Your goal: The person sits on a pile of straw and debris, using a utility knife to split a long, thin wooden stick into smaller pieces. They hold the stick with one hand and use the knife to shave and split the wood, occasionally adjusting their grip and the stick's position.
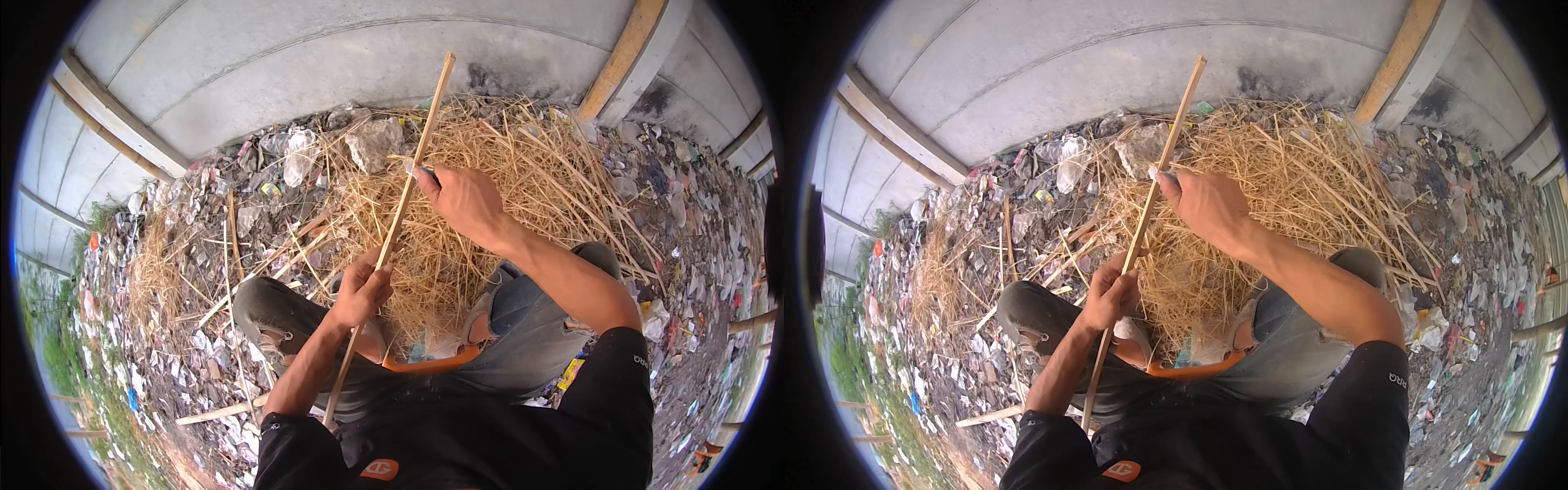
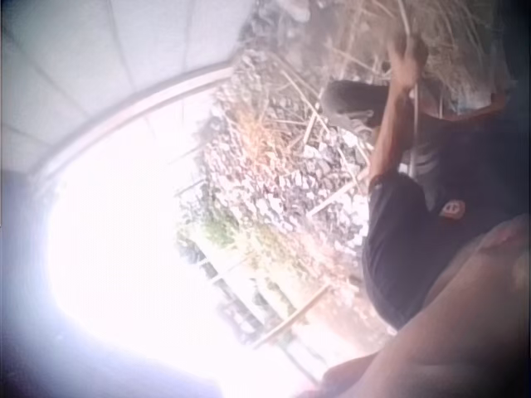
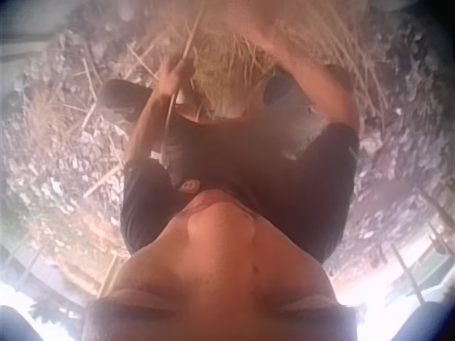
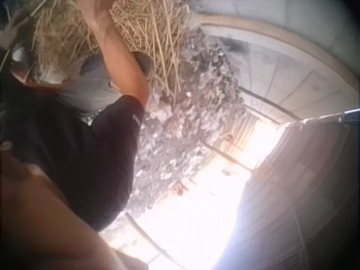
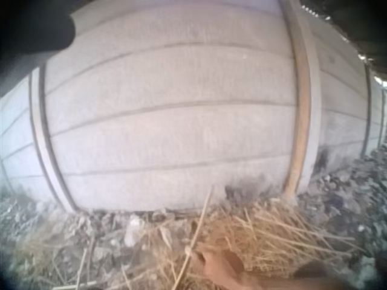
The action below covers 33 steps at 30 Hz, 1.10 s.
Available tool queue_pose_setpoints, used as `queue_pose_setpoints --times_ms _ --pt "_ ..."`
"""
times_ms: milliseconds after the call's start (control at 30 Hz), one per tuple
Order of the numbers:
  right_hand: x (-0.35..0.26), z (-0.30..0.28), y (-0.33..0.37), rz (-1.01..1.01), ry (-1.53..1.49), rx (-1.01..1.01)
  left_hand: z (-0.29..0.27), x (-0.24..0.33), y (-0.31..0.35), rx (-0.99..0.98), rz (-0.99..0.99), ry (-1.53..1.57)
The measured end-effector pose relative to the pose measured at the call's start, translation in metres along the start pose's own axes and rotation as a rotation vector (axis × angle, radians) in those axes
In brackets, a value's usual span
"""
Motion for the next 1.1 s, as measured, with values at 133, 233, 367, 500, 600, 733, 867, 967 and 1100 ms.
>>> queue_pose_setpoints --times_ms 133,233,367,500,600,733,867,967,1100 --pt "0.019 -0.001 -0.01 0.07 -0.043 -0.007 -0.001 -0.002 0.006 -0.004 -0.011 -0.029" --pt "0.022 -0.01 -0.024 0.066 -0.037 0.008 0.004 0.008 -0.004 -0.004 -0.005 -0.039" --pt "-0.014 -0.001 0.012 0.02 -0.069 -0.085 0.003 0.008 -0.01 0.012 -0.009 -0.002" --pt "-0.008 -0.002 -0.007 -0.002 -0.081 -0.036 0.002 0.01 -0.007 0.027 -0.003 0.013" --pt "-0.034 0.006 0.029 0.006 -0.092 -0.149 0.003 0.005 -0.009 0.053 0.016 0.027" --pt "-0.027 0.009 0.019 0.141 -0.371 -0.325 -0.003 0.002 -0.005 0.044 -0.009 0.041" --pt "-0.021 0.01 0.021 0.224 -0.478 -0.424 -0.001 0.001 -0.004 0.011 -0.02 0.043" --pt "-0.016 0.009 0.022 0.183 -0.453 -0.411 0.001 0.005 -0.003 0.016 -0.021 0.038" --pt "-0.023 -0.004 0.027 -0.034 -0.39 -0.253 -0.001 0.007 -0.004 0.034 -0.011 0.034"
Point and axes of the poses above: each hand's wrist, its own y-axis away from the middle knuckle, its own z-axis out of the palm, x = y × z, the point moved 3 cm from there along -y, towards the middle knuckle, and after that the axes turned 10 degrees about x, right-handed, at the moved point
